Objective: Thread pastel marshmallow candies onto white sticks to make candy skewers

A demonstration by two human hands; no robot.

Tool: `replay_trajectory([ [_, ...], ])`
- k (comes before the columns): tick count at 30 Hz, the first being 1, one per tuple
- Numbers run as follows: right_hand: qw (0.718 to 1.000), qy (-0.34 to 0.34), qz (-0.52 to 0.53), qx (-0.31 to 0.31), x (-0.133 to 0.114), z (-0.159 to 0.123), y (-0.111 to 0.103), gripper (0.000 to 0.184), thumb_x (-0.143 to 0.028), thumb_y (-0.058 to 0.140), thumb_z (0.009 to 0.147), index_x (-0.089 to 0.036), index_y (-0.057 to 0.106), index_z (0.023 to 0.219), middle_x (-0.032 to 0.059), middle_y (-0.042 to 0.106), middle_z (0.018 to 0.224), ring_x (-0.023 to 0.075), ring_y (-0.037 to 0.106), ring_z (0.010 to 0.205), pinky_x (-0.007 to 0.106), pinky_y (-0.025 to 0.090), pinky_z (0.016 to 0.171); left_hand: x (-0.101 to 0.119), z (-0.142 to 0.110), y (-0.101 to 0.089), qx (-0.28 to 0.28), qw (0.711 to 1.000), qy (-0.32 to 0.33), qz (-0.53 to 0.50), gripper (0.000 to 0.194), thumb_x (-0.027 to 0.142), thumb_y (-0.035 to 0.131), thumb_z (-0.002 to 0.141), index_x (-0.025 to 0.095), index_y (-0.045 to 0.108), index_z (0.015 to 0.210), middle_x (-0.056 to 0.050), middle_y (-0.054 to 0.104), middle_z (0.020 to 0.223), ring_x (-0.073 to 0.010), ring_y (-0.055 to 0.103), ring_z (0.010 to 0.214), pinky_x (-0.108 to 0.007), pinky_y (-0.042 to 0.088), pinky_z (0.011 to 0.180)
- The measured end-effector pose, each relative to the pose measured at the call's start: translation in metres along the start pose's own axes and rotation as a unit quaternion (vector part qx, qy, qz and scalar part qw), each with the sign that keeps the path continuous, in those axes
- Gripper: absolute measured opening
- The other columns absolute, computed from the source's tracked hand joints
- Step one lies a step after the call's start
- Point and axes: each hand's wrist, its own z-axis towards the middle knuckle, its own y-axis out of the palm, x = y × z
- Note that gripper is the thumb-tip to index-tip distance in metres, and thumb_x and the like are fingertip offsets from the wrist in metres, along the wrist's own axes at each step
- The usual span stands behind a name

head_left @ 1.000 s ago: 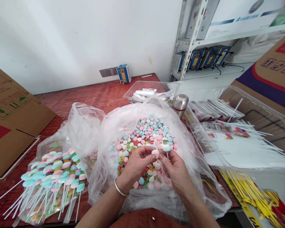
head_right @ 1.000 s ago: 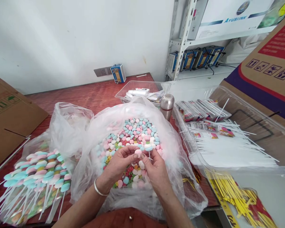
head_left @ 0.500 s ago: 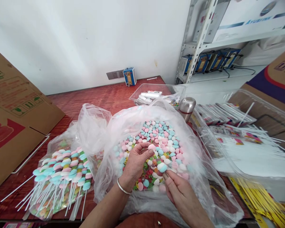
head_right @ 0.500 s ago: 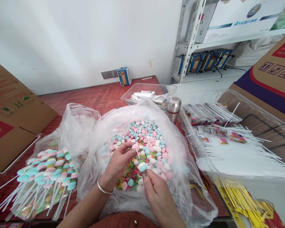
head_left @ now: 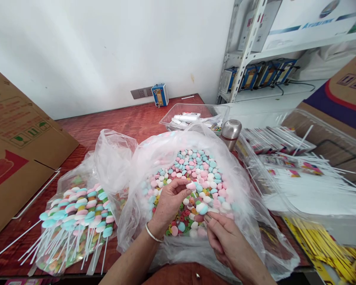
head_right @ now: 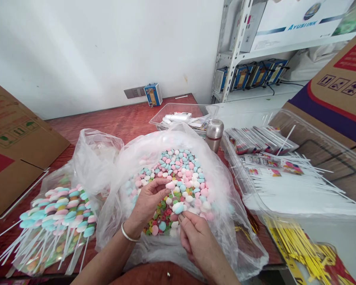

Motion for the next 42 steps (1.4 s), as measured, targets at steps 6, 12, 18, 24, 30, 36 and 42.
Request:
replay_trajectory([
  [6, 0.997, -0.017, 0.061, 0.031, 0.000, 0.001, 0.014, 0.044, -0.063, 0.057, 0.081, -0.020, 0.056, 0.093, -0.0152, 0.032, 0.039, 0.0028, 0.010, 0.031, 0.016, 0.014, 0.029, -0.004, 0.000, 0.002, 0.006, 0.999, -0.004, 0.037, 0.025, 0.032, 0.078, 0.074, 0.019, 0.072, 0.095, -0.003, 0.071, 0.089, -0.0166, 0.064, 0.080, -0.027, 0.050, 0.070],
  [12, 0.997, -0.027, 0.072, 0.032, 0.001, 0.005, 0.019, 0.049, -0.065, 0.058, 0.079, -0.019, 0.056, 0.096, -0.0157, 0.033, 0.038, 0.0028, 0.011, 0.029, 0.016, 0.016, 0.027, -0.004, 0.001, 0.001, -0.009, 0.999, 0.021, 0.047, 0.023, 0.029, 0.078, 0.074, 0.020, 0.071, 0.093, -0.004, 0.071, 0.094, -0.0169, 0.064, 0.086, -0.027, 0.050, 0.076],
  [18, 0.995, -0.043, 0.071, 0.049, 0.001, 0.007, 0.019, 0.043, -0.060, 0.057, 0.083, -0.019, 0.057, 0.095, -0.0157, 0.031, 0.039, 0.0028, 0.012, 0.029, 0.015, 0.016, 0.028, -0.002, 0.003, -0.002, -0.050, 0.998, -0.024, 0.021, 0.025, 0.034, 0.075, 0.076, 0.019, 0.070, 0.096, -0.006, 0.071, 0.091, -0.0191, 0.066, 0.083, -0.029, 0.052, 0.071],
  [24, 0.995, -0.067, 0.045, 0.054, 0.007, 0.017, 0.018, 0.038, -0.059, 0.056, 0.085, -0.021, 0.054, 0.088, -0.0145, 0.032, 0.043, 0.0033, 0.014, 0.031, 0.016, 0.017, 0.029, -0.003, -0.001, 0.003, -0.071, 0.997, -0.034, 0.017, 0.021, 0.032, 0.075, 0.077, 0.019, 0.069, 0.093, -0.005, 0.070, 0.084, -0.0160, 0.065, 0.075, -0.025, 0.050, 0.063],
  [30, 0.972, -0.170, -0.115, 0.112, 0.007, 0.037, 0.003, 0.035, -0.054, 0.049, 0.090, -0.022, 0.055, 0.078, -0.0092, 0.035, 0.049, 0.0085, 0.028, 0.039, 0.021, 0.024, 0.038, -0.004, -0.008, 0.006, -0.068, 0.997, -0.024, -0.035, 0.023, 0.032, 0.076, 0.076, 0.020, 0.069, 0.095, -0.005, 0.071, 0.097, -0.0178, 0.067, 0.087, -0.029, 0.054, 0.077],
  [36, 0.930, -0.226, -0.254, 0.139, 0.002, 0.033, 0.004, 0.035, -0.047, 0.053, 0.092, -0.020, 0.062, 0.071, -0.0029, 0.049, 0.060, 0.0148, 0.046, 0.059, 0.025, 0.034, 0.055, 0.008, -0.015, 0.005, 0.013, 0.978, -0.054, -0.201, 0.029, 0.044, 0.069, 0.081, 0.023, 0.060, 0.099, -0.004, 0.065, 0.114, -0.0215, 0.067, 0.099, -0.037, 0.052, 0.088],
  [42, 0.844, -0.306, -0.423, 0.120, 0.003, 0.014, 0.023, 0.029, -0.031, 0.039, 0.099, -0.021, 0.063, 0.086, 0.0050, 0.067, 0.082, 0.0199, 0.062, 0.078, 0.028, 0.043, 0.070, 0.015, -0.021, 0.007, -0.012, 0.945, -0.104, -0.309, 0.026, 0.041, 0.068, 0.083, 0.017, 0.061, 0.088, 0.001, 0.056, 0.074, -0.0127, 0.059, 0.068, -0.033, 0.052, 0.079],
])
